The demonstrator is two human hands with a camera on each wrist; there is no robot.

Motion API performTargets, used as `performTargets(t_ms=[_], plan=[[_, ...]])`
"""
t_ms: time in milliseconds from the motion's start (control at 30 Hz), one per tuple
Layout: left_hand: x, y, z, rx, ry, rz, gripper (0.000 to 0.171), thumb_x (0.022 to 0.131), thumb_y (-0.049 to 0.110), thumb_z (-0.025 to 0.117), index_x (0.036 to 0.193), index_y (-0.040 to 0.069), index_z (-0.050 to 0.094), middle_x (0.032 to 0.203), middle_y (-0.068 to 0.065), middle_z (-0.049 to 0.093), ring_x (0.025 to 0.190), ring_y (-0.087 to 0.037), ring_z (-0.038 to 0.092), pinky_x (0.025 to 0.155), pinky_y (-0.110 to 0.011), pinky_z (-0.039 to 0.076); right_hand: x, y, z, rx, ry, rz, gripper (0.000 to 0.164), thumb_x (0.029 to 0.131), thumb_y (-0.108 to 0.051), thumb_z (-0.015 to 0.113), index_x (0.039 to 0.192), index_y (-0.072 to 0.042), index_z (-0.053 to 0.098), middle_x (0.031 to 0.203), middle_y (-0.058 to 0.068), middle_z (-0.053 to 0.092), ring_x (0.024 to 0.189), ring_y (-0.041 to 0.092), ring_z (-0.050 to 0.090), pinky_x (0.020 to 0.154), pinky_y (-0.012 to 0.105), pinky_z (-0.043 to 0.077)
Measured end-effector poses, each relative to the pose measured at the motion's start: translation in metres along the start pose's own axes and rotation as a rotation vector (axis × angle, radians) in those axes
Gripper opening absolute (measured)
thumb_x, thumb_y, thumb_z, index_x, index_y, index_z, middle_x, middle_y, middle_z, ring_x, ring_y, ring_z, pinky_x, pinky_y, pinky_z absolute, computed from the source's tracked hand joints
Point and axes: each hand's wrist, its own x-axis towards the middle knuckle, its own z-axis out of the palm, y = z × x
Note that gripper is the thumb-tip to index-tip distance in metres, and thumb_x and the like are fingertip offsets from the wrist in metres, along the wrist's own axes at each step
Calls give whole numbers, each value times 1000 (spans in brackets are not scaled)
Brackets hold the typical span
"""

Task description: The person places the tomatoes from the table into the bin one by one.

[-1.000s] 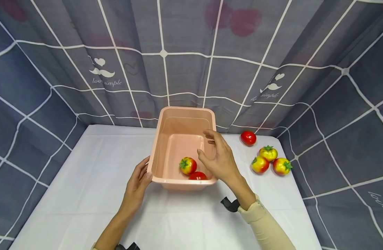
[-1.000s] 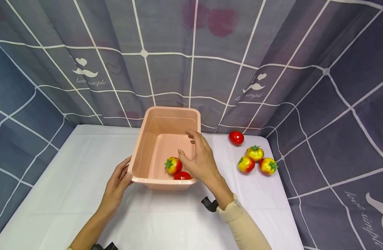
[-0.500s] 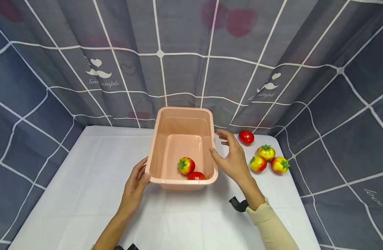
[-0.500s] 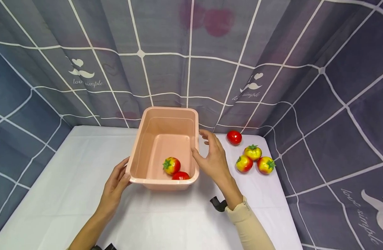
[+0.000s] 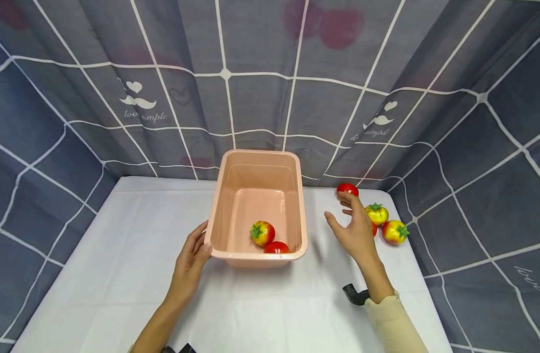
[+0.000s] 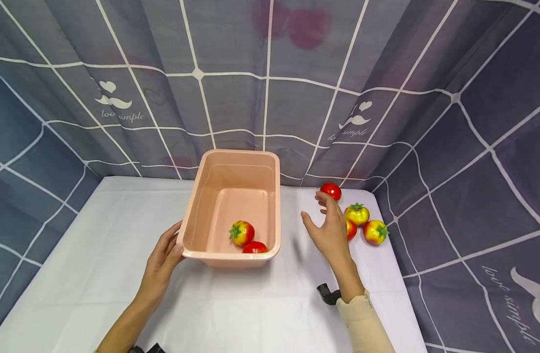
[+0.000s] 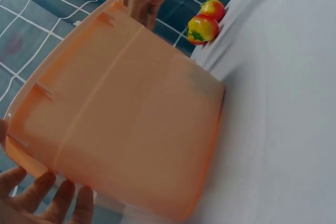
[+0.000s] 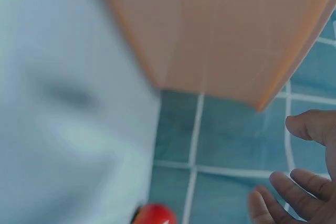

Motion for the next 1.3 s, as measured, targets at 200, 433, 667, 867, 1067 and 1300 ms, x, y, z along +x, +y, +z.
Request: performTargets(t_ms=[200, 433, 667, 867, 1067, 1300], plan=[[0, 0, 0, -6, 4, -1, 55, 115, 9, 46, 168, 20, 36, 165, -20, 46, 148, -17, 56, 110, -13, 51, -10, 35, -9, -47, 12, 116, 64, 93, -18, 84, 148, -7, 55, 142, 16, 67, 130, 35, 64, 112, 54, 53], [0, -1, 0, 0, 7, -2, 55, 115, 10, 46, 168, 21, 36, 164, -20, 48, 146, -18, 57, 109, -13, 51, -18, 69, -21, -83, 63, 228, 62, 93, -18, 82, 147, -4, 54, 146, 20, 61, 138, 42, 55, 122, 63, 42], [-1, 0, 0, 9, 0, 1, 55, 116, 11, 46, 169, 20, 35, 164, -22, 47, 146, -15, 57, 110, -13, 51, -25, 91, -19, -128, 69, 277, 64, 92, -17, 82, 146, -1, 54, 144, 27, 59, 137, 46, 51, 121, 66, 38], [-1, 1, 1, -1, -12, 13, 55, 115, 10, 46, 169, 18, 35, 164, -27, 44, 145, -11, 57, 110, -13, 51, -31, 101, -14, -119, 29, 331, 67, 91, -16, 84, 148, 1, 51, 145, 29, 55, 138, 46, 51, 124, 65, 39], [-1, 2, 3, 3, 3, 4, 55, 115, 10, 47, 168, 18, 36, 164, -25, 45, 144, -9, 58, 109, -13, 51, -35, 103, -12, -94, -7, 369, 76, 90, -15, 84, 152, 3, 44, 150, 31, 49, 142, 49, 48, 128, 66, 36], [-1, 1, 3, 9, 7, 1, 55, 115, 10, 47, 168, 19, 36, 163, -25, 47, 143, -8, 58, 108, -13, 52, -36, 106, -11, -83, 3, 396, 78, 91, -17, 85, 155, -1, 43, 150, 29, 50, 141, 47, 50, 127, 64, 37]])
